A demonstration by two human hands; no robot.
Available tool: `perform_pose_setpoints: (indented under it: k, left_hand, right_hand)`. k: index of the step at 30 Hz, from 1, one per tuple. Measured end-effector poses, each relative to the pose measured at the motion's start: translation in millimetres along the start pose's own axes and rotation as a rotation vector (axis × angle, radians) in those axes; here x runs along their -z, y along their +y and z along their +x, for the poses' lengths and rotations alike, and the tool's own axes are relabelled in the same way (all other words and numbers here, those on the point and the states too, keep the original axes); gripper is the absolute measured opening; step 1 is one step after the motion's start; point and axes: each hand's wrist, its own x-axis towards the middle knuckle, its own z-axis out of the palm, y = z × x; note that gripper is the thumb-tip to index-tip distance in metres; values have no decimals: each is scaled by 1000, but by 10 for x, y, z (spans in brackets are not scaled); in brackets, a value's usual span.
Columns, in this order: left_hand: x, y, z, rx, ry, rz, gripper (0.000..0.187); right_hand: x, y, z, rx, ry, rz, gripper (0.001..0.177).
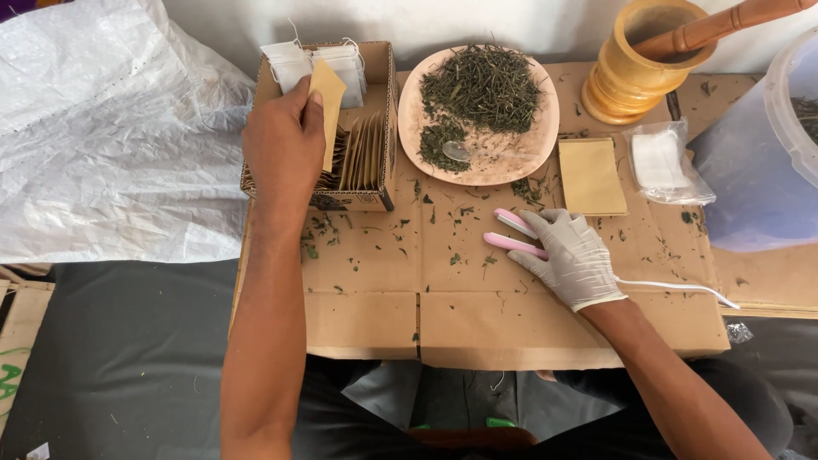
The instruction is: Sealing filled tea bags using a handheld heat sealer and placing them into paper envelopes.
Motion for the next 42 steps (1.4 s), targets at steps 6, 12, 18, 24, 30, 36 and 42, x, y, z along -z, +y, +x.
perform_pose_setpoints:
  k: [6,12,18,24,30,36,42]
  left_hand:
    - [-74,-16,-41,18,-36,11,37]
    - [-84,5,-133,6,-77,-60,36]
    - [-199,7,-169,2,-103,-30,43]
    - [-234,19,-230,-55,-121,-64,47]
    - [-335,-19,-281,-121,-118,-20,41]
    - [-455,-142,-343,-204,7,132,32]
    - [-663,-294,-450,-198,-10,163,43]
  right_hand:
    - [46,-23,28,-13,-28,6,57]
    - [-145,74,-4,-190,-152,-43,73]
    - [-121,64,2,-197,-161,-42,73]
    - [-114,59,-6,-193,-156,-19,73]
    - [-158,83,-6,-195,-169,-49,74]
    - [-127,69,-8,-178,-157,-49,73]
    - [-104,53,-5,-177,-152,-42,74]
